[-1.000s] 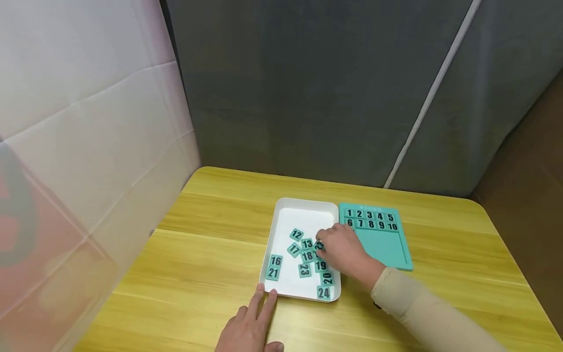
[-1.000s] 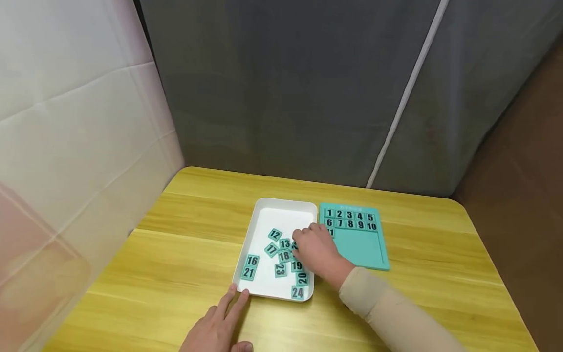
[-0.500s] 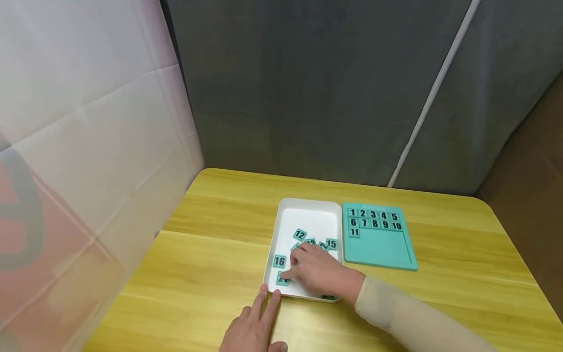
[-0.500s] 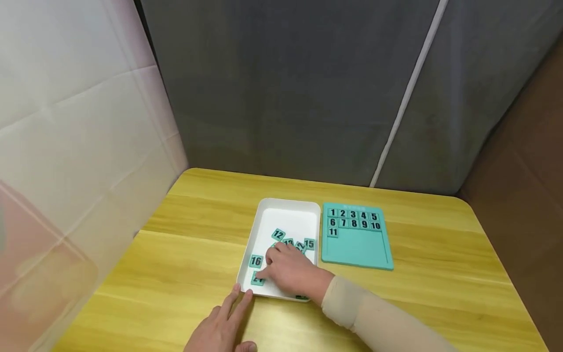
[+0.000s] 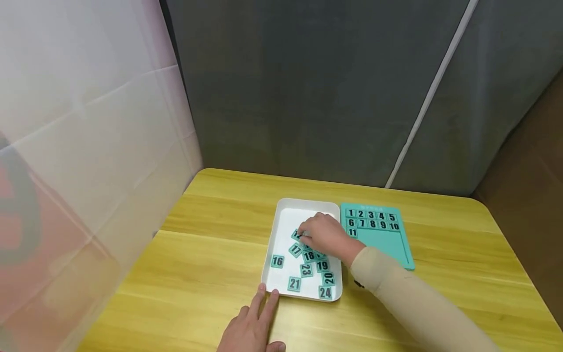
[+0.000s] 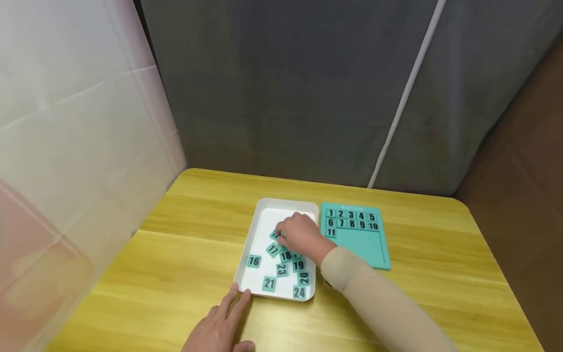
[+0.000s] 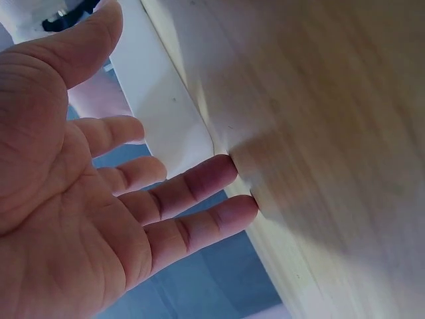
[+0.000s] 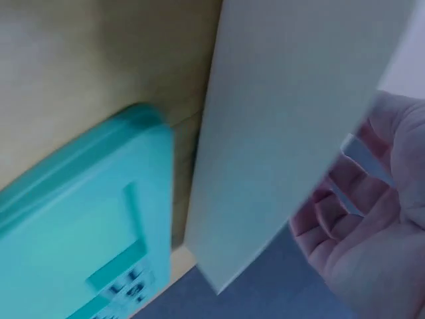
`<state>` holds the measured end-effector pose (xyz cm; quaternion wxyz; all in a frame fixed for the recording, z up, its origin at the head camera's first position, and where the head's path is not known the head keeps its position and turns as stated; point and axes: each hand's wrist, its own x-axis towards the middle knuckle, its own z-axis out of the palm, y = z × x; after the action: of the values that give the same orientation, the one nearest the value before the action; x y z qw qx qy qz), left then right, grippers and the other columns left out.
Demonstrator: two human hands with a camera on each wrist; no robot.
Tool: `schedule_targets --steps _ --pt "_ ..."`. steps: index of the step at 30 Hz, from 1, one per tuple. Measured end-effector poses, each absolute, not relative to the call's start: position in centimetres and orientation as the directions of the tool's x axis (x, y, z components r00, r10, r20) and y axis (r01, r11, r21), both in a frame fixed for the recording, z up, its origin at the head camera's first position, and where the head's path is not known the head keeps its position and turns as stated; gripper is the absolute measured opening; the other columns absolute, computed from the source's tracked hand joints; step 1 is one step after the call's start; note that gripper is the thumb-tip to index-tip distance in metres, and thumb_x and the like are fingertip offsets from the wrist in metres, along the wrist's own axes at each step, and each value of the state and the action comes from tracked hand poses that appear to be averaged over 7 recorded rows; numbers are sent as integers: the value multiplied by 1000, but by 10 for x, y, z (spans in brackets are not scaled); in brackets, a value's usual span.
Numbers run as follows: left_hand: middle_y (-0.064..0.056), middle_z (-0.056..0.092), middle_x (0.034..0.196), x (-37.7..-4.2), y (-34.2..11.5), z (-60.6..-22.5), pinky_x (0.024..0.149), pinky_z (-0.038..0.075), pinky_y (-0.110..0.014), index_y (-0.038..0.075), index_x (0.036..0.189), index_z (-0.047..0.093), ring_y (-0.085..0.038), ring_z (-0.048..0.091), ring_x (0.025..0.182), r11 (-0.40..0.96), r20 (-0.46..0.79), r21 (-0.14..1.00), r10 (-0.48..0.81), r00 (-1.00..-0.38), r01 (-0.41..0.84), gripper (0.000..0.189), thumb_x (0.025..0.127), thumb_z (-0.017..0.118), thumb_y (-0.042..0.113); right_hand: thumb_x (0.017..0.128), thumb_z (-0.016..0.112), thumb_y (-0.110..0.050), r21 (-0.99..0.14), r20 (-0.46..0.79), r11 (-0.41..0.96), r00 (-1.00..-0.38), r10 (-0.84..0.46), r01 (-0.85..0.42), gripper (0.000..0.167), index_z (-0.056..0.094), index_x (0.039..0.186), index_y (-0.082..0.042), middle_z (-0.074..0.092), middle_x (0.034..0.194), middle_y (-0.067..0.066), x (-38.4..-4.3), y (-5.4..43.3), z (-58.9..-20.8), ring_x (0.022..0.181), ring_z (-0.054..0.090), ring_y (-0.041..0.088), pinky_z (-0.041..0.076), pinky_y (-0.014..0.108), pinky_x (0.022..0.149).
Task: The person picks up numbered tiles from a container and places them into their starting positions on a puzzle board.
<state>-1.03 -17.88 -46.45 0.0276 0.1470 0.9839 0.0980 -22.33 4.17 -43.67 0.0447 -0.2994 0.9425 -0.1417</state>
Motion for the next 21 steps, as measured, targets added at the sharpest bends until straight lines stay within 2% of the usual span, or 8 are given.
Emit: schedule_targets --steps 3,5,7,10,14,18,21 --pt "-23 52 159 -11 -178 -469 59 53 -35 8 157 50 -31 68 90 932 4 190 313 -950 308 103 82 73 75 104 72 -28 -228 -13 787 -806 -591 -573 19 84 117 -22 81 118 -2 -228 33 -439 109 66 24 53 48 104" --pt "-22 53 158 -11 -178 -472 58 52 -34 9 156 51 -31 68 88 933 24 176 313 -949 312 103 82 70 78 103 72 -25 -201 -11 810 -825 -564 -551 14 85 103 -21 81 102 -3 -230 28 -440 96 64 22 53 46 98" --pt "-21 54 157 -11 -179 -473 59 52 -35 10 156 52 -30 68 88 938 35 172 299 -953 301 103 82 68 81 103 71 -23 -197 -6 835 -851 -525 -514 17 81 90 -20 77 86 -5 -233 23 -441 84 58 19 52 44 93" --pt "-20 55 158 -10 -180 -474 61 53 -35 12 156 52 -27 67 86 949 46 155 272 -961 276 104 83 65 85 100 72 -19 -204 5 859 -878 -478 -469 21 74 79 -19 70 72 -6 -239 16 -443 72 53 16 51 41 86" --pt "-19 57 157 -7 -177 -476 62 55 -34 14 156 53 -24 67 85 954 51 141 260 -964 265 109 81 57 94 100 75 -24 -293 15 860 -901 -433 -418 7 78 97 -18 78 91 -4 -237 28 -442 82 61 15 54 39 89" --pt "-19 58 156 -9 -172 -479 62 56 -33 14 156 53 -24 68 84 947 51 143 285 -957 289 111 82 49 97 100 76 -28 -398 107 843 -931 -350 -362 22 75 118 -16 79 111 1 -233 80 -431 100 69 22 60 44 91" --pt "-19 57 156 -13 -173 -480 61 55 -33 15 156 53 -22 66 82 948 51 131 286 -957 291 112 82 48 98 99 77 -25 -378 192 862 -939 -285 -338 28 72 123 -12 79 113 7 -231 130 -429 102 72 28 61 51 90"
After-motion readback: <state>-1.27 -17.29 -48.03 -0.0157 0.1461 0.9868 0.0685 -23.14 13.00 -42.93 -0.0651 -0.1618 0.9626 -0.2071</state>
